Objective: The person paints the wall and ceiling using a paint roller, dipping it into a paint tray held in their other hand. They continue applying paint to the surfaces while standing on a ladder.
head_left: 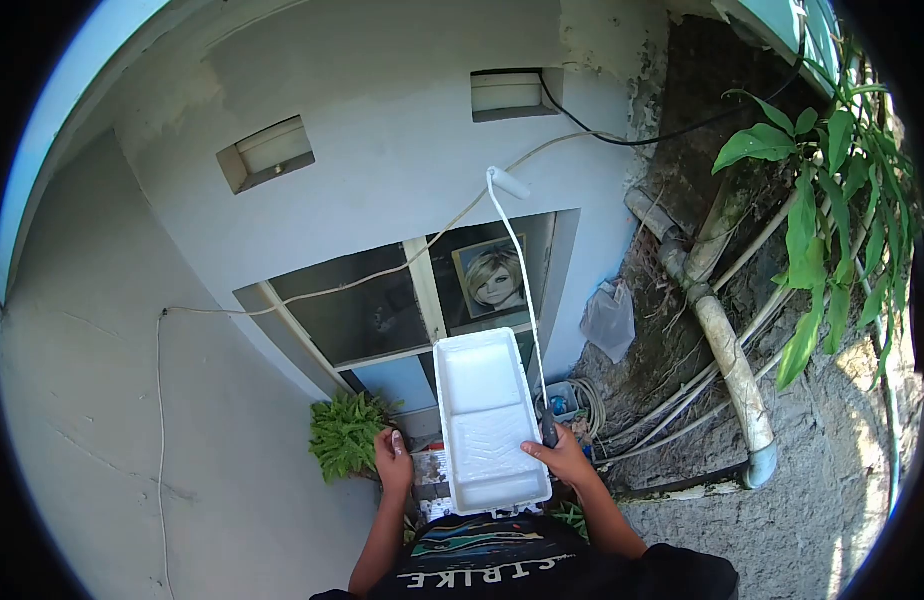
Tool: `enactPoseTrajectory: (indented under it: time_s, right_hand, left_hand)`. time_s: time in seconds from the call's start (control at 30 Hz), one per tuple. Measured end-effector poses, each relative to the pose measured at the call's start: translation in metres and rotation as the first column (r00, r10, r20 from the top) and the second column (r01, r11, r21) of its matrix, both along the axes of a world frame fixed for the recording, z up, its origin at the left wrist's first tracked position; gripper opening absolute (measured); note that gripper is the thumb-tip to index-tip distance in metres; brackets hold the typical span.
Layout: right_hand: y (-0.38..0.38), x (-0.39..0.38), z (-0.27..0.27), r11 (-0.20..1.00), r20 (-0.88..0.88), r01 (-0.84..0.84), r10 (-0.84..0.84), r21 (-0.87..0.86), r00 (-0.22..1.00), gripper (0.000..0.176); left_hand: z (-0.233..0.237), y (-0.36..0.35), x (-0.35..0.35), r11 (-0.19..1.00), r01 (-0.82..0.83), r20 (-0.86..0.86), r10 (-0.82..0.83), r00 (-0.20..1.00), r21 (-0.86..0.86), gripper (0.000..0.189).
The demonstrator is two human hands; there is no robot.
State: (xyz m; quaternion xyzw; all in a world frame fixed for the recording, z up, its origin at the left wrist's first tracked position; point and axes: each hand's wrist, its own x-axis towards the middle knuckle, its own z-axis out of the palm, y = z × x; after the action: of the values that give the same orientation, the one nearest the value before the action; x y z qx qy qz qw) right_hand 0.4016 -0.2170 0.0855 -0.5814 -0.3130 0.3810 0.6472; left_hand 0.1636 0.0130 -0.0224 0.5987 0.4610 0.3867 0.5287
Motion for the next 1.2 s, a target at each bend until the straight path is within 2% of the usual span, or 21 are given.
enactPoseTrajectory:
  time_s: [0.03,0.07,0.1,0.13,0.17,0.2,0.27,0.37,0.43,0.5,0.57,0.77,0.97,1.2]
  right_hand:
    - [-0.002,0.000,0.000,1.000,-0.023,0.017,-0.017,0.009,1.000,0.028]
    - [-0.003,0.001,-0.001,0.999,0.001,0.036,-0.036,0.016,0.999,0.030]
    - [-0.005,0.001,-0.003,1.000,-0.001,0.028,-0.028,0.011,1.000,0.030]
    - [-0.006,0.002,-0.004,0.999,0.000,0.042,-0.042,0.012,0.999,0.030]
    - [-0.007,0.003,-0.006,0.999,0.002,0.053,-0.053,0.012,0.999,0.030]
    - [-0.008,0.002,-0.004,0.999,0.001,0.039,-0.039,0.009,0.999,0.030]
    - [-0.008,0.001,0.002,0.997,-0.037,0.072,-0.072,0.010,0.997,0.029]
    - [-0.011,0.005,-0.002,0.997,-0.030,0.058,-0.060,-0.044,0.998,0.029]
    - [-0.013,0.010,-0.015,0.997,-0.025,0.030,-0.032,-0.070,0.999,0.029]
    - [-0.014,0.010,-0.016,0.997,-0.043,0.062,-0.064,-0.051,0.997,0.029]
    - [-0.019,0.012,-0.021,0.997,-0.036,0.042,-0.045,-0.058,0.998,0.028]
    - [-0.031,0.016,-0.019,0.998,-0.006,0.003,-0.003,-0.067,1.000,0.027]
    - [-0.043,0.025,-0.034,0.995,0.028,-0.020,0.023,-0.102,0.999,0.026]
    - [-0.041,0.031,-0.039,0.996,-0.053,-0.036,0.032,-0.077,0.998,0.025]
  left_hand:
    - [-0.013,-0.002,-0.006,0.970,-0.062,-0.238,0.120,0.964,0.237,0.046]
    - [-0.021,-0.006,-0.010,0.984,-0.068,-0.404,0.131,0.905,0.165,0.055]
    - [-0.050,-0.008,-0.014,0.984,-0.075,-0.407,0.136,0.903,0.161,0.055]
    - [-0.090,-0.006,-0.019,0.996,-0.027,-0.514,0.064,0.855,0.079,0.057]
    - [-0.111,-0.008,-0.023,1.000,0.009,-0.608,-0.012,0.794,-0.009,0.058]
    - [-0.089,-0.025,-0.022,0.989,0.064,-0.463,-0.119,0.878,-0.134,0.057]
    - [-0.065,-0.031,-0.019,0.991,0.047,-0.445,-0.099,0.890,-0.126,0.056]
    - [-0.074,-0.031,-0.024,0.997,0.016,-0.435,-0.050,0.899,-0.081,0.051]
    - [-0.081,-0.029,-0.025,0.998,0.056,-0.410,-0.055,0.910,-0.009,0.050]
    - [-0.078,-0.030,-0.023,0.999,0.034,-0.410,-0.026,0.912,0.012,0.050]
    - [-0.075,-0.032,-0.023,0.999,0.019,-0.487,-0.031,0.873,-0.030,0.052]
    - [-0.059,-0.039,-0.018,0.999,-0.039,-0.540,0.035,0.841,0.004,0.053]
    - [-0.062,-0.040,-0.019,1.000,-0.017,-0.476,0.022,0.879,0.016,0.051]
    - [-0.076,-0.039,-0.020,0.998,-0.045,-0.501,0.059,0.863,0.040,0.050]
